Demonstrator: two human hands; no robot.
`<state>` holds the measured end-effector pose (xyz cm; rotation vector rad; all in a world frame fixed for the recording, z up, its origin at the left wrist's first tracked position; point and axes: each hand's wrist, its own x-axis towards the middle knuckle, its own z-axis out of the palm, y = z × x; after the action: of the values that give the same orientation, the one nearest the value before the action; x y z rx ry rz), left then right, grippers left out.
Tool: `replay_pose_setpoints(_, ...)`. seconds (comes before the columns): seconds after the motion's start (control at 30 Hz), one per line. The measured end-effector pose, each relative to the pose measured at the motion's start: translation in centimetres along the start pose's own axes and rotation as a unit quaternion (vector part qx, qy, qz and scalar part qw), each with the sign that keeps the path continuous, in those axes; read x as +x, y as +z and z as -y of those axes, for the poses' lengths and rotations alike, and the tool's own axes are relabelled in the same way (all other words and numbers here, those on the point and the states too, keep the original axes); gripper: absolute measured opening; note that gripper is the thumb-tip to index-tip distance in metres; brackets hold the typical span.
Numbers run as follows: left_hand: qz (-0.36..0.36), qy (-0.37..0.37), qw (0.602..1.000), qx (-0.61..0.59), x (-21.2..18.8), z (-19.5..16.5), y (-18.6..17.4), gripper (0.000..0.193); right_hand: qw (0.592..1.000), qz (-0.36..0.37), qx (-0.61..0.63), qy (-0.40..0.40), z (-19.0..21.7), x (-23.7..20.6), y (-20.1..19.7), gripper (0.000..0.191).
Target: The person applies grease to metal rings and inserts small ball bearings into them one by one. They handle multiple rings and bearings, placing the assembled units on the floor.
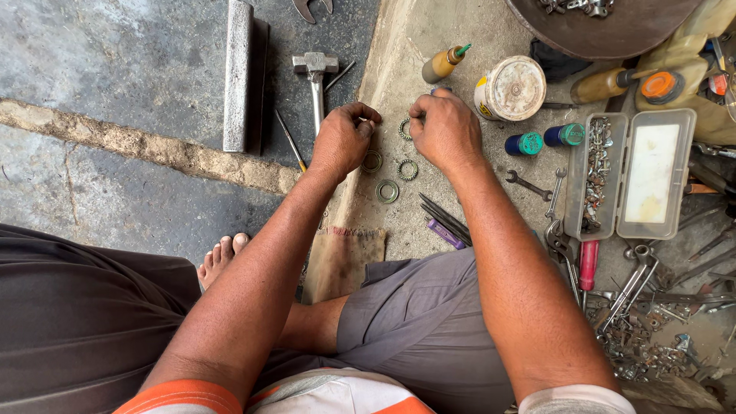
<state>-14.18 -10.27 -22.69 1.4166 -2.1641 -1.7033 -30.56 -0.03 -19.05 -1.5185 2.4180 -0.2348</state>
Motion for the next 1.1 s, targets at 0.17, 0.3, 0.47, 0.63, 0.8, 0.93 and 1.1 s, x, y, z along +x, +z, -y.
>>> replay_pose_setpoints(0.17,0.008,-0.02,1.0,-0.008,0.0,-0.1,0.1,0.02,1.0,-0.009,-0.01,0.002,0.5,-0.2,0.1,0.01)
replay_pose_setpoints(0.3,0.007,-0.022,1.0,-0.01,-0.3,-0.5,0.0,0.019,0.999,-0.026,-0.018,-0.007,0.8,-0.3,0.1,0.009)
replay_pose_setpoints(0.47,0.008,-0.011,1.0,0.013,-0.3,-0.4,-0.1,0.02,0.999,-0.036,-0.025,-0.01,1.1,-0.3,0.1,0.01)
replay_pose_setpoints(0.63,-0.019,0.038,0.999,-0.02,1.1,1.7,1.6,0.017,0.999,-0.04,-0.016,-0.004,0.2,-0.6,1.0,0.013)
replay_pose_setpoints(0.8,-0.049,0.113,0.992,-0.022,2.2,2.5,3.1,0.016,0.998,-0.065,-0.008,0.009,-3.4,-0.3,3.7,0.029)
replay_pose_setpoints(0.93,-0.052,0.099,0.994,-0.023,1.2,0.7,3.0,0.019,0.998,-0.028,-0.033,0.046,-6.9,1.5,6.2,0.048)
replay_pose_setpoints(1.1,-0.064,0.056,0.996,-0.039,-0.2,-1.5,0.9,0.021,0.991,0.045,-0.092,0.087,-6.6,6.2,7.4,0.045)
